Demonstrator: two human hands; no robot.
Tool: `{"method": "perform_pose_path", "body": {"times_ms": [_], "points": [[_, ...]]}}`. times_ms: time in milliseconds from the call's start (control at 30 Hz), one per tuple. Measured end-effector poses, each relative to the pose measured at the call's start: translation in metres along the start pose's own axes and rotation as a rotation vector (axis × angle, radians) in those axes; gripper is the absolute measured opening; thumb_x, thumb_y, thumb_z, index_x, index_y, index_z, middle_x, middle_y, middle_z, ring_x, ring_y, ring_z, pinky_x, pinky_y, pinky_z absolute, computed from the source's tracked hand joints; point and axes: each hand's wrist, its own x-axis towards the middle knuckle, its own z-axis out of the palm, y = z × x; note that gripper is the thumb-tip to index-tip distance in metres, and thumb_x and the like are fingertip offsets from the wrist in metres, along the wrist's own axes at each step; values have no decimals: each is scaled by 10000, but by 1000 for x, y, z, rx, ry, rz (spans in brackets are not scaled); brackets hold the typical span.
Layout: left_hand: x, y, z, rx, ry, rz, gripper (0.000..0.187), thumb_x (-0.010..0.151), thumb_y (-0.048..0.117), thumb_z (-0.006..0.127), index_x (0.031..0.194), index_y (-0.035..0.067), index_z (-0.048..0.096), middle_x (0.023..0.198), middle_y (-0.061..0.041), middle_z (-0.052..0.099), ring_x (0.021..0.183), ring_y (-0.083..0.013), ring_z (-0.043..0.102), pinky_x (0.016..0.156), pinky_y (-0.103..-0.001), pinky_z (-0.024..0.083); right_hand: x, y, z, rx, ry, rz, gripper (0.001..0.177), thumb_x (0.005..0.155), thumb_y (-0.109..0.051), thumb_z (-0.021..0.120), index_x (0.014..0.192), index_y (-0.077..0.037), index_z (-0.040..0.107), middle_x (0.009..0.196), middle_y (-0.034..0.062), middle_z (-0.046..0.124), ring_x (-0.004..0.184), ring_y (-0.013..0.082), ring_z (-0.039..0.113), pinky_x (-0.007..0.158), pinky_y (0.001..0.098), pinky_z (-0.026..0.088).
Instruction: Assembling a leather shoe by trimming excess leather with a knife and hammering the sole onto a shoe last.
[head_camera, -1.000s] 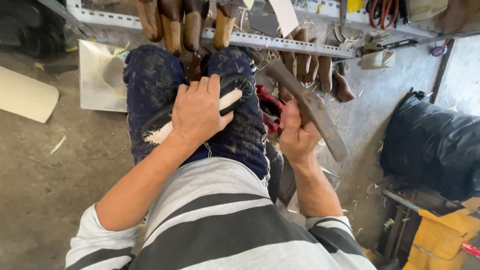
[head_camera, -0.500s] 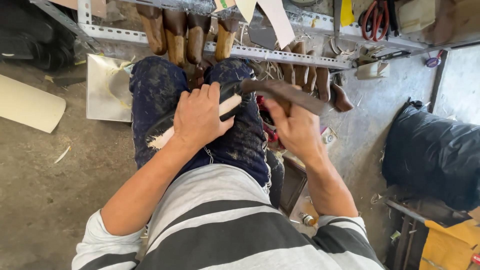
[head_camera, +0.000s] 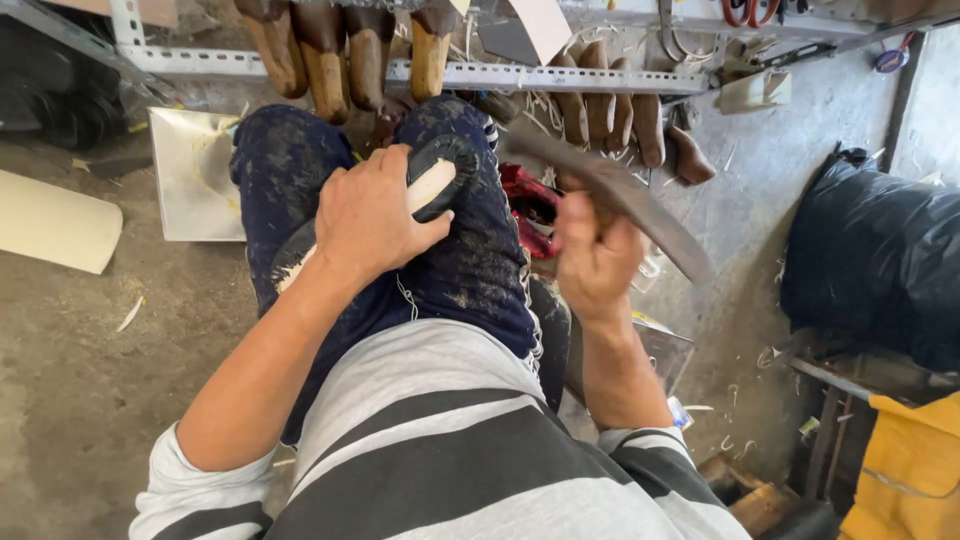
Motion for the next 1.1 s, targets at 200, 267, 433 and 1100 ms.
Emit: {"method": "perform_pose_path", "body": {"times_ms": [200, 267, 433, 1100], "points": [[-5, -5, 26, 163, 161, 47, 839, 701, 761, 736, 1192, 87, 640, 913, -63, 690, 822, -262, 738, 706, -404, 509, 24, -11, 17, -251, -274, -139, 414, 1063, -321, 596, 886, 33, 718, 669, 212, 650, 613, 360, 669, 689, 433, 583], [-5, -2, 23, 170, 177, 57, 837, 676, 747, 744, 1185, 89, 645, 910, -61, 690, 819, -265, 737, 704, -406, 510, 26, -25, -2, -301, -222, -37, 407, 1072, -313, 597, 922, 43, 721, 733, 260, 657, 734, 425, 680, 726, 498, 559], [-9, -2, 25, 178, 228, 78, 848, 638, 715, 802, 1190, 88, 653, 906, -55, 681, 809, -266, 731, 703, -402, 505, 15, -16, -9, -327, -276, 9, 351, 1061, -280, 619, 997, 50, 718, 856, 292, 686, 881, 490, 696, 800, 542, 550], [-31, 40, -1, 149, 364, 169, 722, 725, 427, 906, 1248, 25, 613, 1355, -221, 574, 1323, -406, 507, 930, -515, 408, -59, 47, -27, -170, -181, 217, 176, 1054, -224, 603, 1084, -85, 707, 500, -8, 591, 505, 205, 657, 613, 313, 560]]}}
